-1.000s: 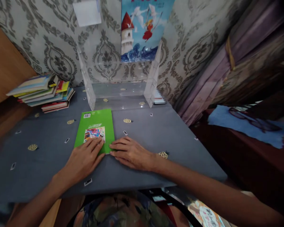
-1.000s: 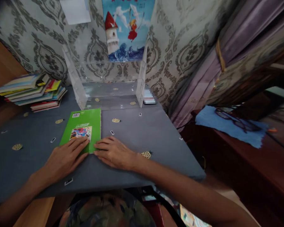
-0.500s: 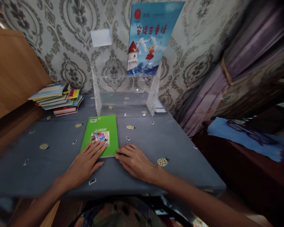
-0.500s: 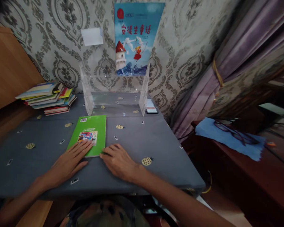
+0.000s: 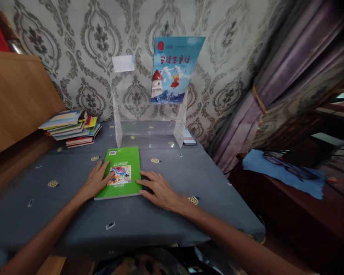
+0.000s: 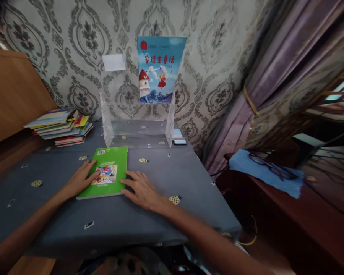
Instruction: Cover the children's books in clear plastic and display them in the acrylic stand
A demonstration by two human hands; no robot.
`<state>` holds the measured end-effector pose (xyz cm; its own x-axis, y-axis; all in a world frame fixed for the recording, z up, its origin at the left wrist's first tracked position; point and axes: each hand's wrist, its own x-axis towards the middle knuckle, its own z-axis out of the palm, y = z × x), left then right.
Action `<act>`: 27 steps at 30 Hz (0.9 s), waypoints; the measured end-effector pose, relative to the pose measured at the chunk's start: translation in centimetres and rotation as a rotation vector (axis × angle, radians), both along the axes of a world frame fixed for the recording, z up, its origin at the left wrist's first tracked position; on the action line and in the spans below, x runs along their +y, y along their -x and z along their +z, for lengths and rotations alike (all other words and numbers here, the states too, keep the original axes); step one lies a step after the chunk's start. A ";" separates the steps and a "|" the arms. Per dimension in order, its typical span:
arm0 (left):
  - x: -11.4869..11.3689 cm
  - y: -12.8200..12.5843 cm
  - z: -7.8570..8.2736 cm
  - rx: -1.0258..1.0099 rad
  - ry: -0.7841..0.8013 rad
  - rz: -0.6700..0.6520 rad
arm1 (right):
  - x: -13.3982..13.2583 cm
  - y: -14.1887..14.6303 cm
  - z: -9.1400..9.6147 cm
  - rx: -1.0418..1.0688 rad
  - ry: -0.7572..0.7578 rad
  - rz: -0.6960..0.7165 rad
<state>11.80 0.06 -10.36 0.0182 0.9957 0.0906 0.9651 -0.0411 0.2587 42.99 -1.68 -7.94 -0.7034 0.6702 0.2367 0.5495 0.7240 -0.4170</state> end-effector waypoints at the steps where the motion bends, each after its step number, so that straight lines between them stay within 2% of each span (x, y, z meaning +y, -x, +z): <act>1: 0.7 0.1 -0.1 -0.009 0.003 0.013 | 0.5 0.3 0.1 -0.011 0.009 -0.006; 6: 2.6 0.1 -0.7 0.006 -0.080 0.001 | 4.6 2.5 0.3 -0.018 0.007 -0.018; 11: 3.9 1.0 -1.1 0.022 -0.109 -0.089 | 9.2 5.1 -0.2 -0.047 -0.008 -0.099; 14: 4.9 1.3 -0.8 0.031 -0.118 -0.116 | 10.9 6.1 -0.3 -0.035 0.006 -0.178; 18: 5.7 0.9 0.0 0.085 -0.146 -0.111 | 11.7 6.5 -0.4 -0.023 0.010 -0.250; 23: 6.1 -0.9 1.2 0.174 -0.228 -0.240 | 11.8 6.4 -0.6 -0.004 0.017 -0.258; 27: 7.0 -2.5 1.4 0.175 -0.244 -0.289 | 11.8 6.4 -0.6 0.001 -0.003 -0.247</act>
